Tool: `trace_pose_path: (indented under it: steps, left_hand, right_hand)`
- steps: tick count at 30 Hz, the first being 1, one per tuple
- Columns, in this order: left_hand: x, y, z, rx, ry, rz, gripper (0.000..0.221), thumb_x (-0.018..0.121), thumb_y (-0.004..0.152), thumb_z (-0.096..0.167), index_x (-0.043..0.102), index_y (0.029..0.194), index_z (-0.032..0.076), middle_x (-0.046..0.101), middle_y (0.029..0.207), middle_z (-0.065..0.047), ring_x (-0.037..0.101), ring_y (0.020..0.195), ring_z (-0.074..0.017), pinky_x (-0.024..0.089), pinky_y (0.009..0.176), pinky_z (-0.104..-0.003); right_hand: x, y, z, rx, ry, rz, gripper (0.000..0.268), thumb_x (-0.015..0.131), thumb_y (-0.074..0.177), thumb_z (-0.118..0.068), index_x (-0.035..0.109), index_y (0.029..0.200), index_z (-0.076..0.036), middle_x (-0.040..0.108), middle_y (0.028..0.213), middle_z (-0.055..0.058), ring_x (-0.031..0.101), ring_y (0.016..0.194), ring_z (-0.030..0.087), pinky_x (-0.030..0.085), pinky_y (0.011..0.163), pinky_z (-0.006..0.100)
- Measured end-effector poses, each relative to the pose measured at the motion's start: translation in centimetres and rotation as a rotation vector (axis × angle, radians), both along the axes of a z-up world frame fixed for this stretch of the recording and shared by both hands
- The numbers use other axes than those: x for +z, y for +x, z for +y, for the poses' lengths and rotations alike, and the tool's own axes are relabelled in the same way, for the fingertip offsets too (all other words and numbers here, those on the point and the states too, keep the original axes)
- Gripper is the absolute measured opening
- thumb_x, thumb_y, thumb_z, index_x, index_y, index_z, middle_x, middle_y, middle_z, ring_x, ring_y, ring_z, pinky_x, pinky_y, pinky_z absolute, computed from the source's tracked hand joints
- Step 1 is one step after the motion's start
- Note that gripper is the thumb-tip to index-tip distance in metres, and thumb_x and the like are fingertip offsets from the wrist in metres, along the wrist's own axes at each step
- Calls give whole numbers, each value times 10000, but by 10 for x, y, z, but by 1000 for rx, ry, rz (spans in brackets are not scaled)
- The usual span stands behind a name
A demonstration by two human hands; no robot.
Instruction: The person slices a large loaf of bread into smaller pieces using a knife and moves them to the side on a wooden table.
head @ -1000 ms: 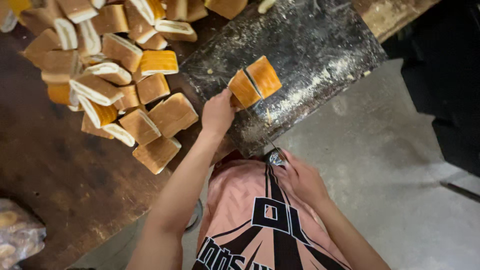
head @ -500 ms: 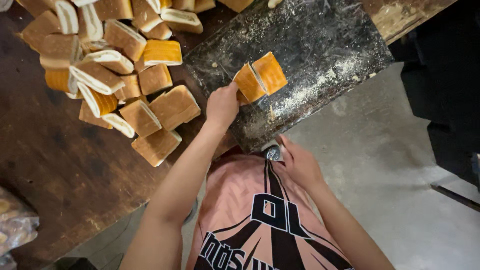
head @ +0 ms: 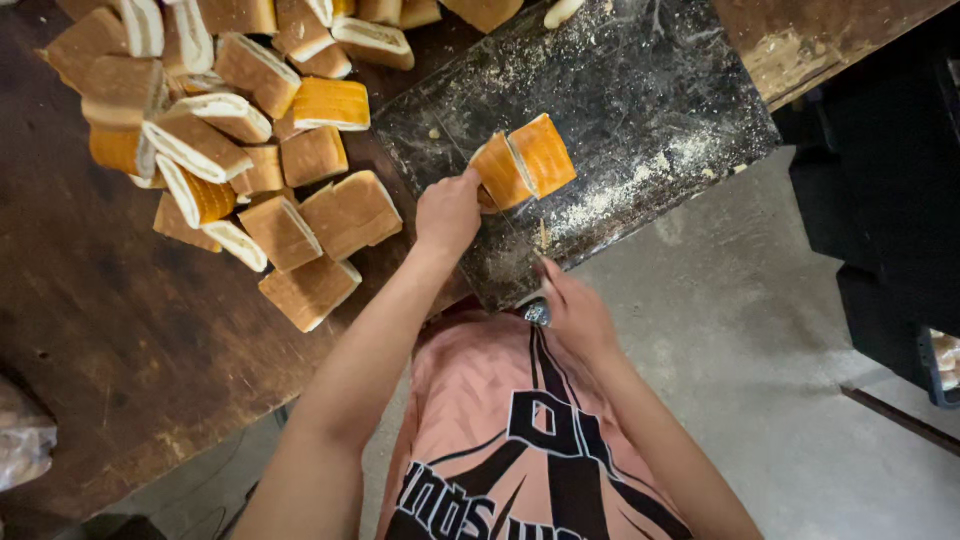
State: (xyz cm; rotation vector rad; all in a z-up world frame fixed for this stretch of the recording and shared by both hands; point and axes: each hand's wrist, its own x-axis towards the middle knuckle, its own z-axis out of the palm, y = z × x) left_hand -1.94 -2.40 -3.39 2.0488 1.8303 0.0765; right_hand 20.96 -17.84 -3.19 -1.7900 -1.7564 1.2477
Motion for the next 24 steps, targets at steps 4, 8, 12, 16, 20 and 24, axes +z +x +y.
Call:
trace_pose_path:
  steps: [4, 8, 12, 16, 20, 24]
  left_hand:
    - [0, 0, 1, -7, 50, -50, 160, 653, 813, 26, 653, 969, 59, 737, 882, -174, 715, 834, -408, 570, 731, -529]
    - [-1, -2, 5, -20, 36, -52, 113, 665, 863, 74, 653, 972, 47, 731, 879, -183, 715, 831, -413, 576, 723, -522]
    - [-5, -1, 1, -5, 30, 26, 110, 652, 837, 88, 661, 945, 66, 733, 858, -185, 724, 814, -402, 583, 704, -508]
    - [-24, 0, -1, 25, 85, -4, 80, 621, 919, 84, 645, 987, 50, 737, 866, -172, 734, 817, -385, 588, 684, -500]
    - [-20, -2, -5, 16, 67, -16, 73, 607, 977, 100, 647, 1020, 55, 735, 891, -165, 729, 849, -384, 583, 730, -501]
    - [5, -21, -29, 45, 107, -248, 222, 743, 840, 169, 660, 1022, 73, 713, 922, -158, 691, 884, -399, 541, 758, -511]
  right_hand:
    - [21, 34, -30, 72, 135, 65, 403, 477, 1028, -220, 553, 1415, -133, 691, 1213, 247, 668, 1092, 447, 520, 911, 498]
    - [7, -2, 4, 39, -216, -183, 507, 520, 974, -262, 531, 1474, -181, 692, 1138, 230, 641, 1044, 449, 497, 893, 519]
    - [-4, -6, -6, -69, -47, 24, 422, 508, 1032, -250, 575, 1441, -168, 670, 1255, 219, 637, 1135, 426, 523, 937, 475]
    - [4, 54, -84, -20, -8, -48, 438, 536, 971, -197, 576, 1403, -136, 679, 1276, 195, 649, 1150, 399, 532, 915, 446]
    - [20, 102, -139, -53, -18, -27, 397, 549, 1001, -188, 608, 1387, -120, 719, 1172, 204, 717, 1003, 354, 561, 823, 389]
    - [29, 120, -162, -272, -345, 95, 434, 543, 1006, -227, 609, 1426, -138, 667, 765, 71, 563, 588, 148, 494, 570, 293]
